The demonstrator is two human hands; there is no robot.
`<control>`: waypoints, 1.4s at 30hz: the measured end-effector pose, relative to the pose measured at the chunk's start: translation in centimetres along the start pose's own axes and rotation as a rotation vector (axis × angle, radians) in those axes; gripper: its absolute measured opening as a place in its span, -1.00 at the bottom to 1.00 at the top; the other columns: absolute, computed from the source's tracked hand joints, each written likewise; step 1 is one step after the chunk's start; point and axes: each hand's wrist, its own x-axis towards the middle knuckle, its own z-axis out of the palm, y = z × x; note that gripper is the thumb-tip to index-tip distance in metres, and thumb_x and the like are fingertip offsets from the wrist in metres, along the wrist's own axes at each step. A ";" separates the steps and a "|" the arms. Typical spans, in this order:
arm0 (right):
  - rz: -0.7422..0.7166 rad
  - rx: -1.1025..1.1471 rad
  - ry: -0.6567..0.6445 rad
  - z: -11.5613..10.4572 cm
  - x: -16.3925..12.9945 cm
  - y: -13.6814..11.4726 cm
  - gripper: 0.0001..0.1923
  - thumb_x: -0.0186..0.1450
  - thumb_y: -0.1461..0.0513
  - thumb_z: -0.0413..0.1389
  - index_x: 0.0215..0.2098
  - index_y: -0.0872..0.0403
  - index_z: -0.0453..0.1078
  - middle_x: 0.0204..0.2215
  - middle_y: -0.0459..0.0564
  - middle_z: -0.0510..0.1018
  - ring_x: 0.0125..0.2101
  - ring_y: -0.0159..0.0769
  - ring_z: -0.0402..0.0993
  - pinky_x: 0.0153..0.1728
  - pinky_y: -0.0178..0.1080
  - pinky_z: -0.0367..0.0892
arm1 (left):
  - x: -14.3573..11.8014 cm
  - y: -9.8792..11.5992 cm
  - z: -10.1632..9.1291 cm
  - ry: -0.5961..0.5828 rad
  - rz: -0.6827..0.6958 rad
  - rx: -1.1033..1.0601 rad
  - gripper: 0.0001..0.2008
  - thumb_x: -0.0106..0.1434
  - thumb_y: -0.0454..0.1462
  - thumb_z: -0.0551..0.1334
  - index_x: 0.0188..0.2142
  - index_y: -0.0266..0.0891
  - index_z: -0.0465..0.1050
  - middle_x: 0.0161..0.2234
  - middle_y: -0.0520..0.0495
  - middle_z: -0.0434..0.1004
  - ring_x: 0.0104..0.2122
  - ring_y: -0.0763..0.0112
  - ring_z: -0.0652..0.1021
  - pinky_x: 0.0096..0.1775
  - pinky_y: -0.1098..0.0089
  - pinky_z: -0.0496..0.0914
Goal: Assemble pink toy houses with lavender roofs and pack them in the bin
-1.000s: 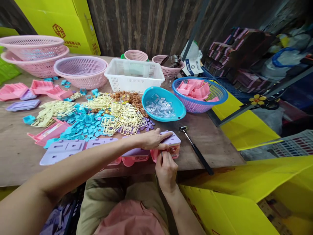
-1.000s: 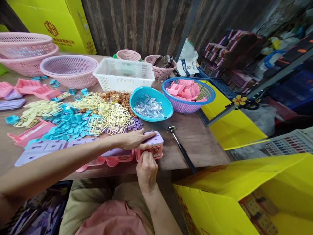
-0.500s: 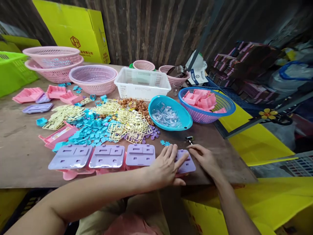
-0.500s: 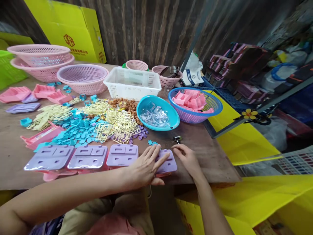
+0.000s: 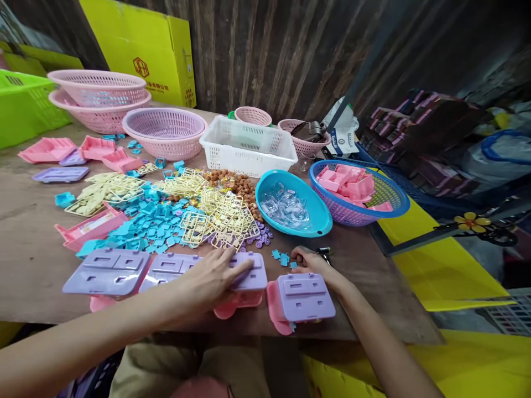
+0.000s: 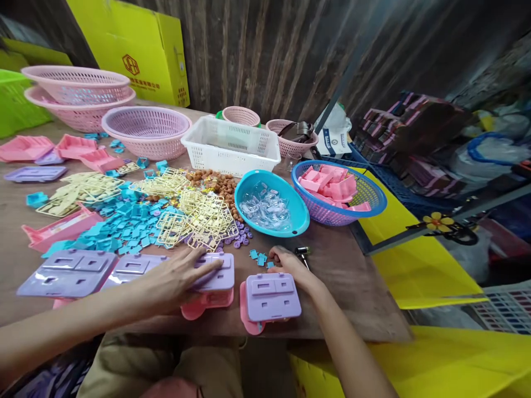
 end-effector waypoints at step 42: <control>0.023 -0.373 0.833 9.6 -2.2 -20.4 -0.69 0.36 0.29 -0.24 -0.39 0.09 0.30 -0.54 0.07 0.46 -0.54 -0.22 0.41 -0.55 -0.27 0.12 | 2.0 -4.2 -0.4 0.080 0.166 -0.228 -0.55 0.37 -0.12 -0.12 0.15 -0.27 0.14 -0.19 -0.23 0.51 -0.29 0.25 0.48 -0.20 0.30 0.28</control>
